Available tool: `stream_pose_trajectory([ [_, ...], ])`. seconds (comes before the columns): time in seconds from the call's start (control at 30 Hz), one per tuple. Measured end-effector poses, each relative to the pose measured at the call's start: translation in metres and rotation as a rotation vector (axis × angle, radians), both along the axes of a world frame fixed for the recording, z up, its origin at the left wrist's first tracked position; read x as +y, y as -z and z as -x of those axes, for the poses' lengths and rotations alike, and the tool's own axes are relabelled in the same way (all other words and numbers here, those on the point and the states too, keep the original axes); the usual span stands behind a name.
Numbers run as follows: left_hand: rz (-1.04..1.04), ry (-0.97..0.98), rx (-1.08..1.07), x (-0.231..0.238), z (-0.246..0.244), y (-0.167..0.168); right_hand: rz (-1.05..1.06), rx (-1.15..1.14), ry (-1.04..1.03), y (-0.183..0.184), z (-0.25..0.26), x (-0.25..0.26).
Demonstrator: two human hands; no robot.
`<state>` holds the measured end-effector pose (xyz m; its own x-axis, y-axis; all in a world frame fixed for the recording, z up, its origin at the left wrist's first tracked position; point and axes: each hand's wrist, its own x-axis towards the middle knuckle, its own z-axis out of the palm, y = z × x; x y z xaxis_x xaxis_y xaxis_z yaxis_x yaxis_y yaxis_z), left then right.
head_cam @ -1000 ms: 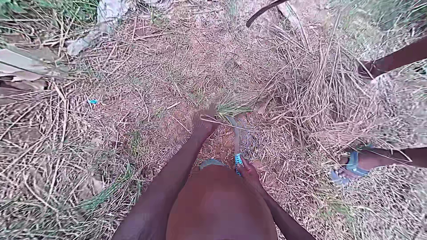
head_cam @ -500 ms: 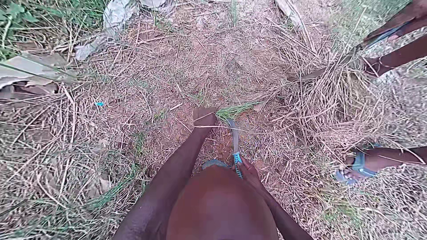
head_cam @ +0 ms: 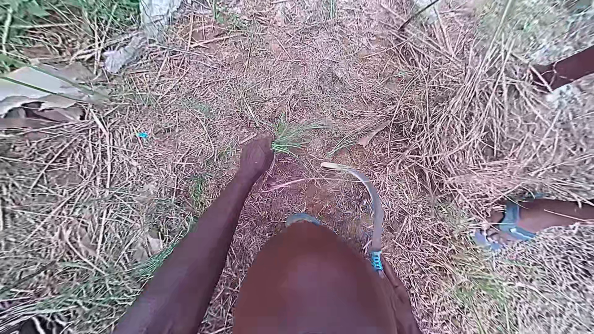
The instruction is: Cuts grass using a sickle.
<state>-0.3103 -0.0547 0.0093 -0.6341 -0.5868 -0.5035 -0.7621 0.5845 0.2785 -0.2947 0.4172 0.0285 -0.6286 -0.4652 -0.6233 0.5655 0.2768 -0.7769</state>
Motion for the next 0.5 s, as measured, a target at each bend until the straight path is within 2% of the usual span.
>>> stream_pose_trajectory([
  [0.1,-0.151,-0.090,-0.005,0.041,-0.009,0.005,0.027,0.064,0.090,-0.002,0.016,-0.028],
  [0.23,-0.275,-0.102,-0.036,0.079,-0.012,0.017,-0.011,0.030,0.148,0.016,0.017,-0.028],
  [0.4,-0.281,-0.052,-0.049,0.090,0.007,0.026,-0.047,0.001,0.085,0.032,0.033,-0.052],
  [0.5,-0.217,-0.074,0.003,0.096,0.021,0.026,-0.004,-0.014,0.052,0.039,0.035,-0.042],
])
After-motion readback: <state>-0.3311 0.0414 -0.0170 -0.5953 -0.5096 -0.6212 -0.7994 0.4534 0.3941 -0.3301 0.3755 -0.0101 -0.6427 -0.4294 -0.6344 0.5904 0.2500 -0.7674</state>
